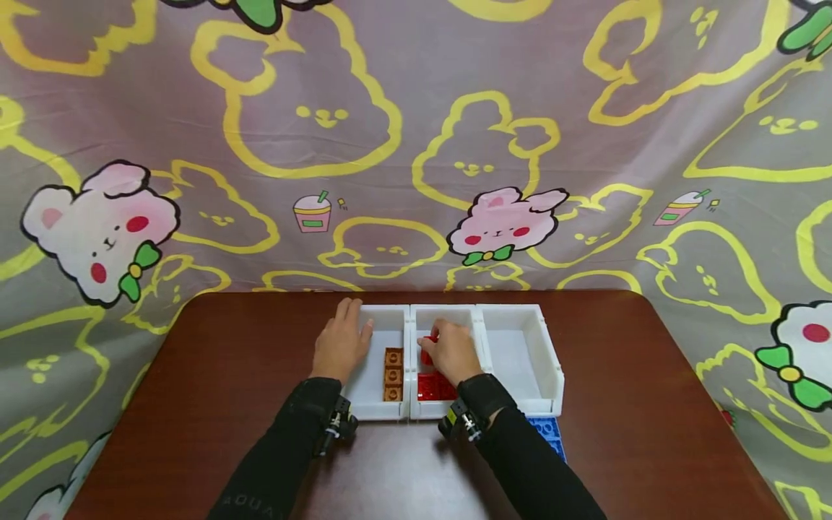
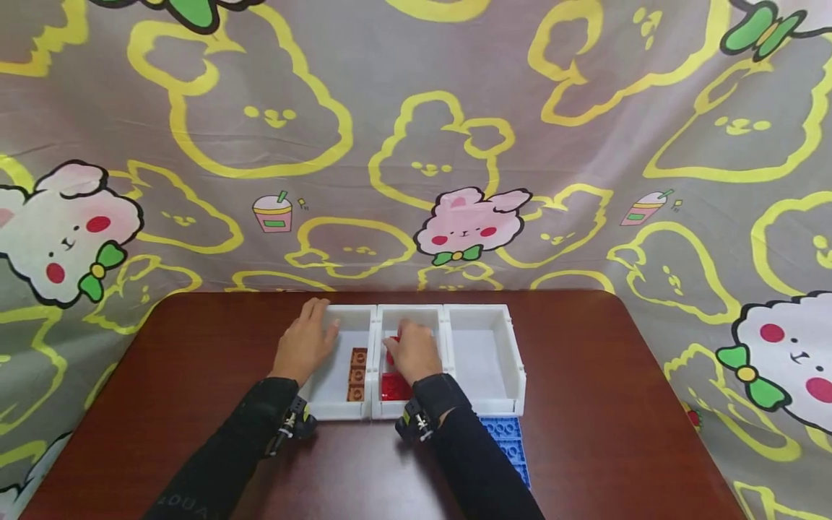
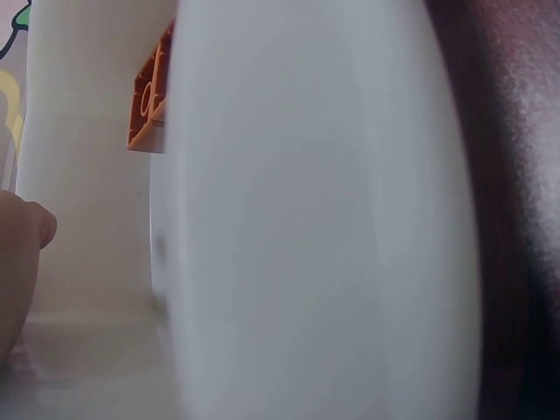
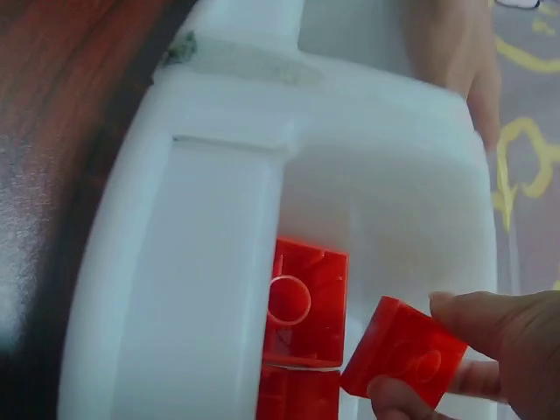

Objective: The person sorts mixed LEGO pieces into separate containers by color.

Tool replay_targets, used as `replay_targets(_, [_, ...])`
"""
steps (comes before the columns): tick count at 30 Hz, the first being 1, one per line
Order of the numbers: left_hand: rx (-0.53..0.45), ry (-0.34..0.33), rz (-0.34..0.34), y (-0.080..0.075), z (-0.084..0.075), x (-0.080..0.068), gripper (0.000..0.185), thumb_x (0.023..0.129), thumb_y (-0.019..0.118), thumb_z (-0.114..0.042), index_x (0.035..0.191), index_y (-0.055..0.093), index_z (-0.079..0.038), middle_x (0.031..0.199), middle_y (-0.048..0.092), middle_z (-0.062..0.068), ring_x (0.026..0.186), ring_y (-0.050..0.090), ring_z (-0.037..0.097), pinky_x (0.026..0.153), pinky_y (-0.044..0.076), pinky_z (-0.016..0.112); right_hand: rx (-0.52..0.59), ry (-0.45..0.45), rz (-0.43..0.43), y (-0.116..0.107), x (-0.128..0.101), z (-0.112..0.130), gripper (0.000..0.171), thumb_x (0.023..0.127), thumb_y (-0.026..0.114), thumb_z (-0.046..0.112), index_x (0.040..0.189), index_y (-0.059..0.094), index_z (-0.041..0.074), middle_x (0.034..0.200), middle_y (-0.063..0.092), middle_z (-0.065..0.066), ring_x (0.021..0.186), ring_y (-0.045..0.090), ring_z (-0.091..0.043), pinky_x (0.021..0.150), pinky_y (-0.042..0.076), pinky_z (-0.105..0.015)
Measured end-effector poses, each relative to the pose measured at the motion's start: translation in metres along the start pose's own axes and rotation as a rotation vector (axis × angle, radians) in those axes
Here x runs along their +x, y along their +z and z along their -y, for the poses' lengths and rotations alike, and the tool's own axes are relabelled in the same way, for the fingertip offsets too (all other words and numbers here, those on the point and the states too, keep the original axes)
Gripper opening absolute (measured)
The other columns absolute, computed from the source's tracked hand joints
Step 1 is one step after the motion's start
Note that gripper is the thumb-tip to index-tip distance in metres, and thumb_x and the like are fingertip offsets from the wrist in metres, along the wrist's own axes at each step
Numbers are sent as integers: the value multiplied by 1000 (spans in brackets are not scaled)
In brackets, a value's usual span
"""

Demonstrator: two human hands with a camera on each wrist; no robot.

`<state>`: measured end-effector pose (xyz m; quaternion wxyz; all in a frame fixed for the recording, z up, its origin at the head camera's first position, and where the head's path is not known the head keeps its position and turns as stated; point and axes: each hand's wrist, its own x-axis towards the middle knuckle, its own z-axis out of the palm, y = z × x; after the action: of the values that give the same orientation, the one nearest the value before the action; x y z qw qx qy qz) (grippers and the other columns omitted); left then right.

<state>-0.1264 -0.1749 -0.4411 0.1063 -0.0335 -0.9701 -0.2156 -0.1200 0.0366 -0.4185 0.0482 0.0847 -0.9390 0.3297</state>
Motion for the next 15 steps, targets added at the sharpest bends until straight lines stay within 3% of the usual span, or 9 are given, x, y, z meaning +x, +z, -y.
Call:
replay_targets(5, [10,10,-16,0,-2,-1,51,106,62,-25,146,49,2,148,50,24,100,65,46,80,56,56,60,36,115,1,3,-11,24,94,78,17,81,66,2,55,45,2,50,40,-12,50,31,-24])
replay_targets(8, [18,2,-4,1,-2,0,51,106,61,-26,146,49,2,148,49,24,103,65,46,81,56,56,44,53,246,-1,3,-11,16,96,76,15,90,71,1,61,55,0,54,46,-12,52,36,-24])
replay_targets(11, [22,0,3,1,-1,0,51,106,61,-27,147,48,2,149,49,24,103,66,46,81,57,56,-23,46,362,-5,4,-8,14,95,76,10,105,72,2,77,66,-6,67,56,-16,63,47,-27])
replay_targets(15, [22,-2,0,1,-1,0,52,106,61,-28,147,48,1,149,49,24,102,66,45,80,57,55,-109,4,433,-14,0,-4,32,91,70,-5,123,68,1,97,71,-14,85,63,-23,80,54,-36])
